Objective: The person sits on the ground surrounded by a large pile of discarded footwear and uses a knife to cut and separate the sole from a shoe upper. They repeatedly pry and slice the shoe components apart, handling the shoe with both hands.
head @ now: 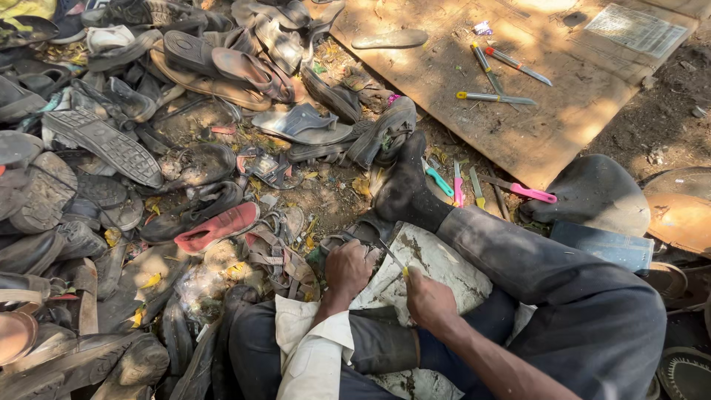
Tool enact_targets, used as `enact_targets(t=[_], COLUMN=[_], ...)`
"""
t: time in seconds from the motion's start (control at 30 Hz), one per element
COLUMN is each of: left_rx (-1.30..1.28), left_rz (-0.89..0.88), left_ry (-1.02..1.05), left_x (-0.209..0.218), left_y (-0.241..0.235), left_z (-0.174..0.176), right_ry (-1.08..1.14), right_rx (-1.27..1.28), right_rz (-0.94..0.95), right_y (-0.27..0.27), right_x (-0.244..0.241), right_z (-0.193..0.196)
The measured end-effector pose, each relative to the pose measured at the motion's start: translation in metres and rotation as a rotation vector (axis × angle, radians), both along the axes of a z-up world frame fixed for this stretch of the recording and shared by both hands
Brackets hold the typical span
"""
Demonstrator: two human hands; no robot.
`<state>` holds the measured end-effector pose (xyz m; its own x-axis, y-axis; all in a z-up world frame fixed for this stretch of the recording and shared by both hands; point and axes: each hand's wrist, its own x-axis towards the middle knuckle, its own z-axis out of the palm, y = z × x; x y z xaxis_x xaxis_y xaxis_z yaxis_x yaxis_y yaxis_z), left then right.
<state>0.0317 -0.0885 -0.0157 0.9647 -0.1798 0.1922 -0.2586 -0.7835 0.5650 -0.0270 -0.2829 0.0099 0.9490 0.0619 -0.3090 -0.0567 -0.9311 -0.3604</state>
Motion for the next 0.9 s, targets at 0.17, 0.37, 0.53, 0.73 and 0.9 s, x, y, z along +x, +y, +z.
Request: enact_targets(t=[0.17,0.37,0.53,0.73,0.9], left_rx=[-0.070,-0.222,-0.248,-0.293,-0.375], left_rz=[0.067,0.095,0.117,0.162,0.187], left_ry=[0.098,0.030,0.005,-0.017,-0.095], left_x=[0.001,0.005,0.008,0.003,-0.002], left_y=[0.000,0.004,0.003,0.004,0.003], left_z=[-0.001,0.005,0.004,0.006,-0.002], right_ry=[0.032,0.033,0.331,0.307,0.214], right_rx=[0.139,0.544,0.660,0.640,0.568], right_rz=[-0.053,-0.115,-0.361,-0.366,-0.275], right_y=[0.012,0.004,0.020,0.048,0.059], right_x=[0.029,0.015,0.035,0.001,-0.001], right_z=[-0.024,-0.043,-0.032,-0.018,-0.048])
